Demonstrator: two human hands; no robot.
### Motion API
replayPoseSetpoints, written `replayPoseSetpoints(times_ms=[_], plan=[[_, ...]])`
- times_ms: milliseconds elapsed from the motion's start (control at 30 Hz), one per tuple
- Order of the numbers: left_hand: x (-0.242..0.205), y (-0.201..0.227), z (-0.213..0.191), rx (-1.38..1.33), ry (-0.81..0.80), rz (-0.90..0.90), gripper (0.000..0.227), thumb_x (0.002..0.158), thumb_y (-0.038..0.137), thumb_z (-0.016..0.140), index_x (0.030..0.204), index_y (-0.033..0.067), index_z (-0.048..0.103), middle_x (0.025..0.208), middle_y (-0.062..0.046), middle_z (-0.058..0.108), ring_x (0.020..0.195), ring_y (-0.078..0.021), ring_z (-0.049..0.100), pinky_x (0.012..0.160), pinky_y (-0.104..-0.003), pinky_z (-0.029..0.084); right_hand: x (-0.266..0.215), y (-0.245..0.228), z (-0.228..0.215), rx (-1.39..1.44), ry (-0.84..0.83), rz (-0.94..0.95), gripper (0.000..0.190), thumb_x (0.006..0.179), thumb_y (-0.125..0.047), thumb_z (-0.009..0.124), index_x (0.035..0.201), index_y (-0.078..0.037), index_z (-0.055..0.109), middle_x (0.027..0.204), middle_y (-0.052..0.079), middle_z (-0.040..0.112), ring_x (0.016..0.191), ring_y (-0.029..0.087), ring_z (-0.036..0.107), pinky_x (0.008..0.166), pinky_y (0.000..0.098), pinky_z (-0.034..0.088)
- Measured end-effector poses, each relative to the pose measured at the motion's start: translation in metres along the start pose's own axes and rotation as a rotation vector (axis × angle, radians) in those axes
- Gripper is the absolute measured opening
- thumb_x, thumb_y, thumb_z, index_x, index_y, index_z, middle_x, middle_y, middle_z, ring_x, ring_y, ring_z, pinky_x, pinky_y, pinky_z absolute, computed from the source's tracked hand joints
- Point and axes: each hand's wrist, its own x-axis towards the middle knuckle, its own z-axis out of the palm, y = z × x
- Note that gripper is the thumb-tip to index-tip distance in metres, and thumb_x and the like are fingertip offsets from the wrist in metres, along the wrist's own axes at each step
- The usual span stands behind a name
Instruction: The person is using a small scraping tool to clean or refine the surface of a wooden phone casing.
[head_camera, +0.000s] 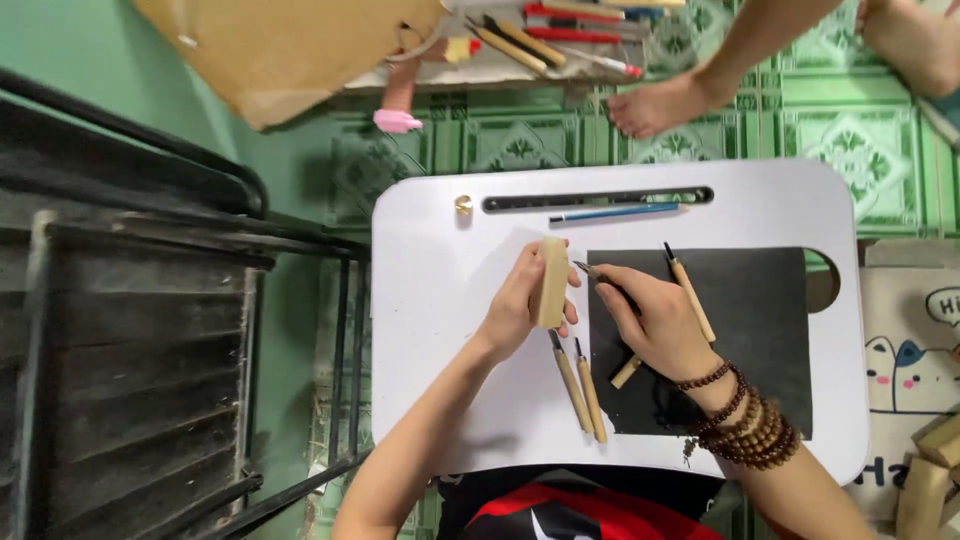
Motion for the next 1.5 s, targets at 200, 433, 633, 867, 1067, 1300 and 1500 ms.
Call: replayPoseSetpoints(times_ms=[200,433,633,867,1067,1300,1500], plan=[[0.013,-0.012,-0.01,-0.011,-0.03,0.016,0.055,0.11,0.044,0.032,0.145,0.0021,0.027,0.1,-0.019,0.061,0.068,-0.0238,0.069,0.054,-0.035,0.063,0.006,0.008,0.004,-0.094,0.032,-0.118,0.014,0.098,-0.006,0.069,0.11,0.0,0.074,0.06,0.008,0.062,0.045,0.022,0.061,0.04,0.0261,0.046],[0.014,-0.006,-0.006,0.075,0.007,0.058,0.061,0.105,0.043,0.044,0.148,0.0023,0.029,0.092,-0.011,0.057,0.064,-0.0165,0.066,0.057,-0.032,0.061,0.001,0.022,0.022,-0.223,0.053,-0.237,0.02,0.103,-0.014,0.06,0.112,-0.003,0.074,0.059,-0.001,0.05,0.039,0.015,0.051,0.038,0.0218,0.041],[0.009,0.002,-0.001,0.347,0.04,0.085,0.067,0.092,0.028,0.074,0.147,0.0084,0.04,0.082,-0.004,0.064,0.063,-0.0098,0.063,0.064,-0.028,0.057,0.004,0.023,0.024,-0.207,0.0,-0.256,0.019,0.104,-0.011,0.058,0.107,0.001,0.072,0.053,0.003,0.048,0.037,0.02,0.051,0.038,0.0256,0.042],[0.008,0.002,0.001,0.321,0.085,0.091,0.062,0.092,0.03,0.076,0.143,0.0126,0.045,0.075,-0.001,0.066,0.059,-0.0075,0.061,0.062,-0.025,0.056,-0.002,0.033,0.027,-0.034,-0.028,-0.186,0.019,0.104,-0.007,0.057,0.108,0.002,0.073,0.049,0.003,0.049,0.035,0.021,0.05,0.038,0.0247,0.042],[0.006,0.002,0.002,0.27,0.081,0.099,0.056,0.095,0.027,0.074,0.142,0.0117,0.047,0.074,-0.001,0.066,0.057,-0.0071,0.061,0.06,-0.023,0.055,-0.003,0.034,0.031,-0.1,-0.041,-0.209,0.019,0.106,-0.009,0.056,0.104,-0.001,0.073,0.053,0.002,0.048,0.037,0.023,0.051,0.04,0.0257,0.042],[0.005,-0.007,-0.001,0.301,0.086,0.147,0.047,0.099,0.025,0.068,0.139,0.0116,0.048,0.076,-0.002,0.068,0.056,-0.0064,0.063,0.058,-0.023,0.056,-0.003,0.032,0.032,-0.09,-0.049,-0.214,0.016,0.106,-0.007,0.057,0.104,-0.003,0.072,0.055,0.001,0.049,0.038,0.023,0.051,0.041,0.0258,0.042],[0.004,-0.01,0.001,0.359,0.106,0.193,0.049,0.098,0.026,0.069,0.14,0.0115,0.047,0.073,-0.001,0.065,0.057,-0.0072,0.062,0.059,-0.024,0.055,-0.008,0.032,0.033,-0.1,-0.043,-0.199,0.018,0.107,-0.008,0.055,0.102,-0.004,0.072,0.056,0.002,0.047,0.04,0.025,0.051,0.041,0.0262,0.041]])
